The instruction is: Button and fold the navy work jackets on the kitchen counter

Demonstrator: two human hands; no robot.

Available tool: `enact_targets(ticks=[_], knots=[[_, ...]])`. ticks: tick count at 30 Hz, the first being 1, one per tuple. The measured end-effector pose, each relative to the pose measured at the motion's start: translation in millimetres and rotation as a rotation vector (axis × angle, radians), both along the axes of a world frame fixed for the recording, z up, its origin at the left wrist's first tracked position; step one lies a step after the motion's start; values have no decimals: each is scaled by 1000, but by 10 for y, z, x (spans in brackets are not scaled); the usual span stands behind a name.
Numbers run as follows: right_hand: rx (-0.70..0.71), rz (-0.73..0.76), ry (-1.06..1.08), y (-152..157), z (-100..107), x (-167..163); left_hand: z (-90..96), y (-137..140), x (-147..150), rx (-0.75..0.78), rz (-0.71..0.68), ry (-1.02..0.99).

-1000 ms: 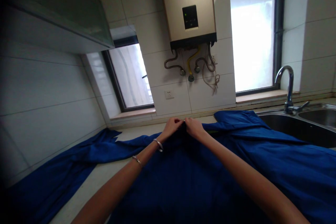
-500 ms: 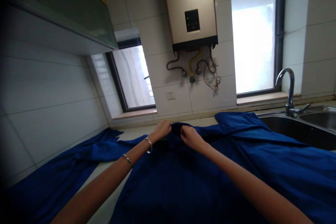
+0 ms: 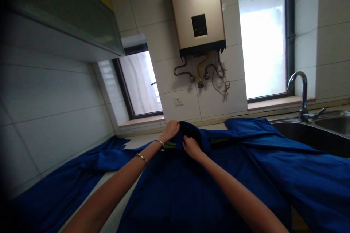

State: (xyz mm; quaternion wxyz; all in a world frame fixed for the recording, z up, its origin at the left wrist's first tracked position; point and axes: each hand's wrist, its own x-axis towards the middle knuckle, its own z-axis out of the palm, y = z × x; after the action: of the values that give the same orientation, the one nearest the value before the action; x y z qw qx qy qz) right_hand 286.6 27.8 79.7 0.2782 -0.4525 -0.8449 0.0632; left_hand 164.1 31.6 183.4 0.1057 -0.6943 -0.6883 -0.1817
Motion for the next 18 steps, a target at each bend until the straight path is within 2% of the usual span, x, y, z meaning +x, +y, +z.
enact_targets(ticks=[4,6,9,11,13,15,18], knots=[[-19,39,-88,-78,75,40,-110,119,26,28,-2,-43],[21,38,-107,-144,169,162,-152,197,24,19,-6,-80],[189,-119,-48,-221,293,430,-203,310,-7,-24,-28,-159],[242,-239,-18,-205,312,589,-240,372,-42,-98,-52,-234],[190,-286,-41,-101,286,679,-270,436,-81,-203,-71,-324],[44,-258,-29,101,277,696,-265,518,-110,-286,-83,-423],[-174,-169,81,571,439,648,-167,693,-113,-275,-103,-590]])
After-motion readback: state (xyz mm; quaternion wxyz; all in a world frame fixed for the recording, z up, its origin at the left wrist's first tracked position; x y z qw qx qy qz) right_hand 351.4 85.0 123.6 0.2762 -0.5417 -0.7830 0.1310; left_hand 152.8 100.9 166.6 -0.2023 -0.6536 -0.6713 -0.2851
